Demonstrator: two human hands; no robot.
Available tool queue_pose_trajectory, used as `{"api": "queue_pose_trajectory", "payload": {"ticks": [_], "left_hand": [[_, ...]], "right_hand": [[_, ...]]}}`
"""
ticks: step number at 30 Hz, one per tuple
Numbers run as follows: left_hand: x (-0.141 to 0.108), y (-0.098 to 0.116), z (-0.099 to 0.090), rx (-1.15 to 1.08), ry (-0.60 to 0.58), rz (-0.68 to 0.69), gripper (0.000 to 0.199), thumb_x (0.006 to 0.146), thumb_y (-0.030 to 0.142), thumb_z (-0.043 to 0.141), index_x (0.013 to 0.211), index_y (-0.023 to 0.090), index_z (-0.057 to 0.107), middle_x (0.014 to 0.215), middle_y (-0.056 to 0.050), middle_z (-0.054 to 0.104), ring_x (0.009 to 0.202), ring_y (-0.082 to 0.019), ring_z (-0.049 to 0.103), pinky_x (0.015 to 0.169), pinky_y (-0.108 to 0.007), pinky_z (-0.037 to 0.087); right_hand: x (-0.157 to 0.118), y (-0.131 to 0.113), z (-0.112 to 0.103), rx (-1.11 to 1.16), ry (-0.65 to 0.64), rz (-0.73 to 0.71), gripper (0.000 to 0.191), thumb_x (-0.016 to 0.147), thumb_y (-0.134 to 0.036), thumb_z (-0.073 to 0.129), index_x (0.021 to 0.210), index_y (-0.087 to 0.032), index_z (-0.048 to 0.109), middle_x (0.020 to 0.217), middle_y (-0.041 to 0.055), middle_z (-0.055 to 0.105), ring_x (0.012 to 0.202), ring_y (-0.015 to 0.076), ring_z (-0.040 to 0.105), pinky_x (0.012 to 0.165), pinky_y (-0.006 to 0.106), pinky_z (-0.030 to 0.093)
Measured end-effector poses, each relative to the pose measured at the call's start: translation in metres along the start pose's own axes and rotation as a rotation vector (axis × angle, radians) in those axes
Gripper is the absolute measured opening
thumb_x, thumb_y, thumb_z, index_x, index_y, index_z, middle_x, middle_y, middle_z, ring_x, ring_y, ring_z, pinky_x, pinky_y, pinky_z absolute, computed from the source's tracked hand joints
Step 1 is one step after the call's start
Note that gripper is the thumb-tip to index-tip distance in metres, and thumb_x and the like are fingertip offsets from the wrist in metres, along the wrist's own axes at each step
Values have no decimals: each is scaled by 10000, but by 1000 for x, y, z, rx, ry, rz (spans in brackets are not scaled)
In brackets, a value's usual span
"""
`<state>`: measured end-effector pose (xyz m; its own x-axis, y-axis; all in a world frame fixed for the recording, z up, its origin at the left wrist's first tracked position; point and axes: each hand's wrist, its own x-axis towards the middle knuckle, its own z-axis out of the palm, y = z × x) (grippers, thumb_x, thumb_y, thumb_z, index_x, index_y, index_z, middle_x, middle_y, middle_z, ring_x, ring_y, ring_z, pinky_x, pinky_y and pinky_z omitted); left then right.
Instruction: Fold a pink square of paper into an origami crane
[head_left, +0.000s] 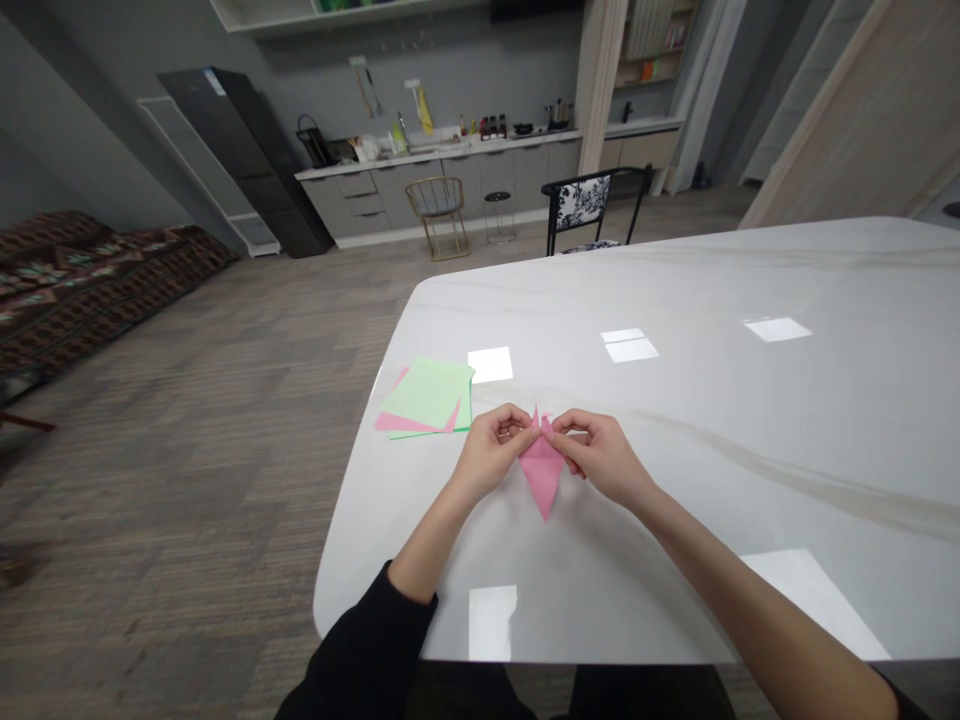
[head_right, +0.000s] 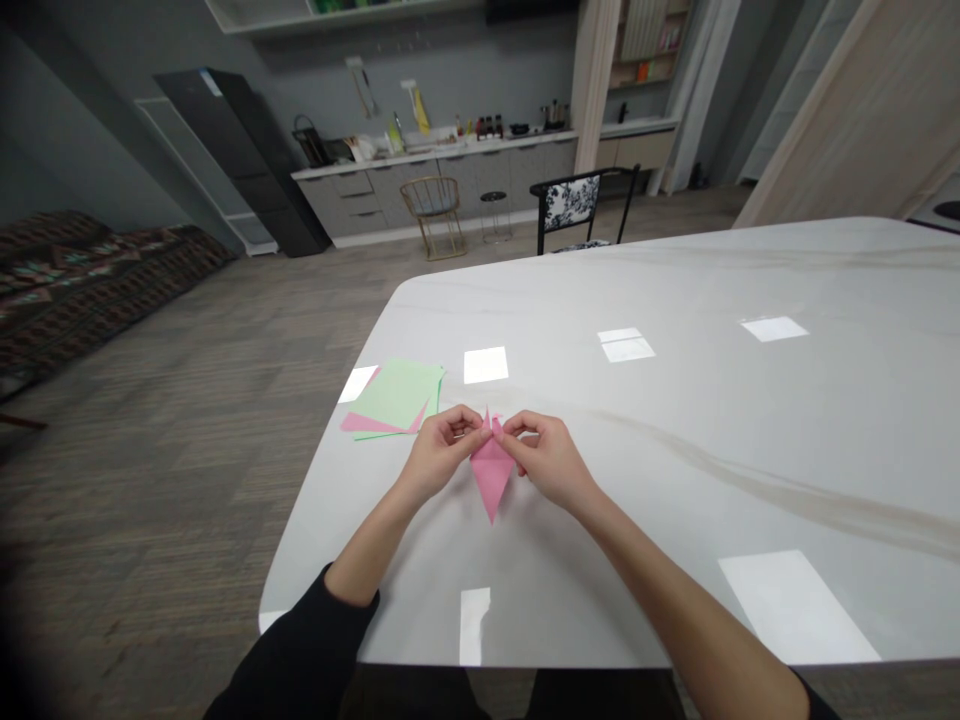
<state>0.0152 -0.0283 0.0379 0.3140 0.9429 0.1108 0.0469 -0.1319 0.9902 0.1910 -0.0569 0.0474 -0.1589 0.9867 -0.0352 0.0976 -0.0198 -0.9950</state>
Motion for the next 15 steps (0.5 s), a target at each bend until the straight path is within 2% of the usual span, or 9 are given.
{"api": "queue_pose_trajectory", "payload": {"ticks": [3,6,10,15], "left_hand": [[2,1,-6,69,54,52,163,853,324,589,816,165,593,727,-7,568,631,-107,506,572,-221,395],[5,-1,-14,187,142,97,116,872,240,516,892,187,617,885,-36,625,725,-123,561,621,-225,439],[6,-11,-18,317,16,114,231,802,147,533,998,205,642,1073,-66,632,845,-154,629,709,-255,502],[5,-26,-16,394,-134,62,377,709,21,481,999,198,645,1020,-60,669,769,-155,661,686,-261,529]], "right_hand": [[2,3,-3,-80,65,-70,277,819,-463,634,776,-189,624,602,-18,566,476,103,463,466,241,360],[8,11,-7,-197,152,-167,208,850,-403,605,810,-202,643,702,8,624,564,134,532,527,258,417],[16,22,-10,-412,119,-333,130,872,-304,570,826,-211,649,823,35,654,713,172,596,621,278,449],[19,30,-11,-603,68,-360,149,892,-242,510,815,-220,635,815,26,666,740,180,596,647,289,430]]}}
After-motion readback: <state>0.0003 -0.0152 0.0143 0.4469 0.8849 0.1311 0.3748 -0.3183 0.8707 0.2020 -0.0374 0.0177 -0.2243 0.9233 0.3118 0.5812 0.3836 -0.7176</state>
